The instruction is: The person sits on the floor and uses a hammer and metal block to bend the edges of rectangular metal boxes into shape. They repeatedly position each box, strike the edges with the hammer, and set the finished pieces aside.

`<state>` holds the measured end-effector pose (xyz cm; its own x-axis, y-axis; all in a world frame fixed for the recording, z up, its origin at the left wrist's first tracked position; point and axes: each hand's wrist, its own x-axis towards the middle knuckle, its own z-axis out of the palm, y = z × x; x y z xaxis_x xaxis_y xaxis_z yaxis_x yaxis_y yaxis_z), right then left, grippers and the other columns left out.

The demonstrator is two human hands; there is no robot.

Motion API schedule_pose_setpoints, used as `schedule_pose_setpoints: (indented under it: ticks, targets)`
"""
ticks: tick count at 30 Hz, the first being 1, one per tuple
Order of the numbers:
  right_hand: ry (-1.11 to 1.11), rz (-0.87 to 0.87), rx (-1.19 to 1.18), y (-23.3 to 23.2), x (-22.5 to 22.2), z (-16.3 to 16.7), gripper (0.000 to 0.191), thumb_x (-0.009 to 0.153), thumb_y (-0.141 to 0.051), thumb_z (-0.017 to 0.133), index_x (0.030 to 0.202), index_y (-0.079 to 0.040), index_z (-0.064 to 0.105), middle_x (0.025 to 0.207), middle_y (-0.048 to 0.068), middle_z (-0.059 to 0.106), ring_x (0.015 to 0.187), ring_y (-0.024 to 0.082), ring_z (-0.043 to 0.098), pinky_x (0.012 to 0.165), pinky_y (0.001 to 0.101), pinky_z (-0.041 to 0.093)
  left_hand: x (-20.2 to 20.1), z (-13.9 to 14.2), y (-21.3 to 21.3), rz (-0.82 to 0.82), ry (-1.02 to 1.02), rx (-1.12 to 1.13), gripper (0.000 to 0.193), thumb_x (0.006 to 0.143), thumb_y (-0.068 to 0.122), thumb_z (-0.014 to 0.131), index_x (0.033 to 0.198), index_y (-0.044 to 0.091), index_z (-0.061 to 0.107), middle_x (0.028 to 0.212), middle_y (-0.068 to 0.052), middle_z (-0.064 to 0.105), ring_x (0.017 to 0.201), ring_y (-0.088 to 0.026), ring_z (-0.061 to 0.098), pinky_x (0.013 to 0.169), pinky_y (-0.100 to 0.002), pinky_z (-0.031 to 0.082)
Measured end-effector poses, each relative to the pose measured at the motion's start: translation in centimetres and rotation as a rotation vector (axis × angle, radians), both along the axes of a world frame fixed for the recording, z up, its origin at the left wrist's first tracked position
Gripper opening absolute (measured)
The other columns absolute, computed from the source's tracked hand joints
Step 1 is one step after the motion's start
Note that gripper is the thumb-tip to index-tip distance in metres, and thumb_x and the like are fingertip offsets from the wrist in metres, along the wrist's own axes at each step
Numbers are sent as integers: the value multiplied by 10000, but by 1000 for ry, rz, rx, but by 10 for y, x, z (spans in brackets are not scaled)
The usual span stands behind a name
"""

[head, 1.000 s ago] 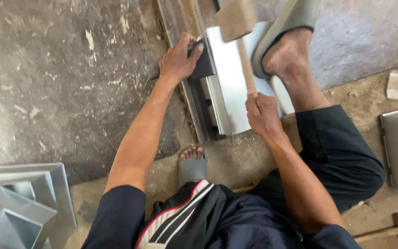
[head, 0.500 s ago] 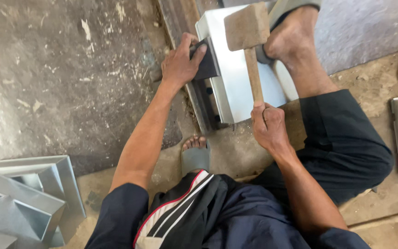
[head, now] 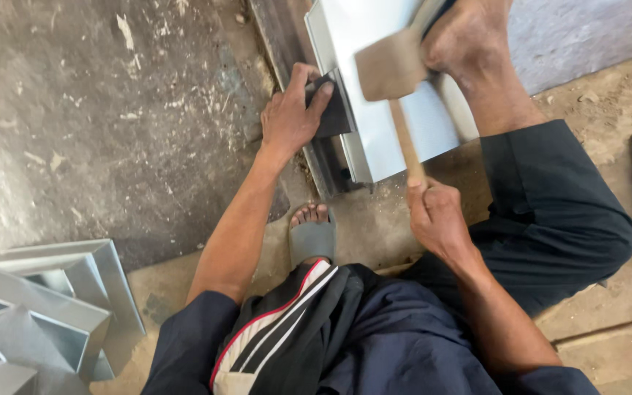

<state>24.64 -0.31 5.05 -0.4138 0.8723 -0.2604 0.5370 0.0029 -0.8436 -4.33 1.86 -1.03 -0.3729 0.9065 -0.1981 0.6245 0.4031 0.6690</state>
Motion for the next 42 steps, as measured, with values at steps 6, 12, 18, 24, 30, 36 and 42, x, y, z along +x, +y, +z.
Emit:
schedule_pose_setpoints:
  ticks: [6,12,18,24,30,36,42]
  targets:
    - [-67,10,-26,-18,20,-2,475,1084,-177,488,676,57,552,616,126,515,509,184,472,477,389,370,14,5,-15,-24,-5,71,355,1010,484,591,1245,234,500,1032,-100,777,907,-461,710,764,-587,498]
    - [-113,22,-10,-34,37,0,427,1062,-152,501,712,83,563,633,162,538,500,243,504,501,415,396,28,8,-27,-23,-36,-24,389,1027,531,570,1268,238,489,937,-134,760,895,-450,720,791,-576,509]
    - [-146,13,-23,-46,49,6,433,1081,-160,489,727,81,556,640,175,534,501,242,509,507,410,400,47,7,-48,-51,-6,98,378,1014,513,583,1247,227,498,1005,-131,771,866,-473,703,752,-577,509]
    - [-206,43,-31,-64,68,3,469,1094,-184,482,720,92,544,664,219,526,520,309,493,527,434,400,60,8,-62,-49,-76,6,401,1014,527,592,1261,227,490,889,-141,757,865,-446,720,768,-556,520]
    - [-201,79,-6,-82,82,3,412,1090,-186,502,787,81,583,699,223,533,564,347,496,550,439,413,70,8,-69,-38,-106,3,452,1008,559,573,1282,214,472,933,-128,751,817,-427,726,745,-557,517]
    - [-239,-51,-139,-91,88,12,344,1066,-197,496,890,71,621,620,214,489,526,334,457,523,434,407,77,13,-73,-4,-126,-128,474,1014,605,543,1312,240,488,899,-110,752,857,-402,736,789,-552,530]
    - [-248,6,-97,-102,102,4,387,1088,-217,475,841,49,611,618,166,505,494,262,465,519,394,410,80,1,-80,-18,-139,0,458,1023,591,540,1298,226,496,1180,-85,746,940,-428,725,814,-539,528]
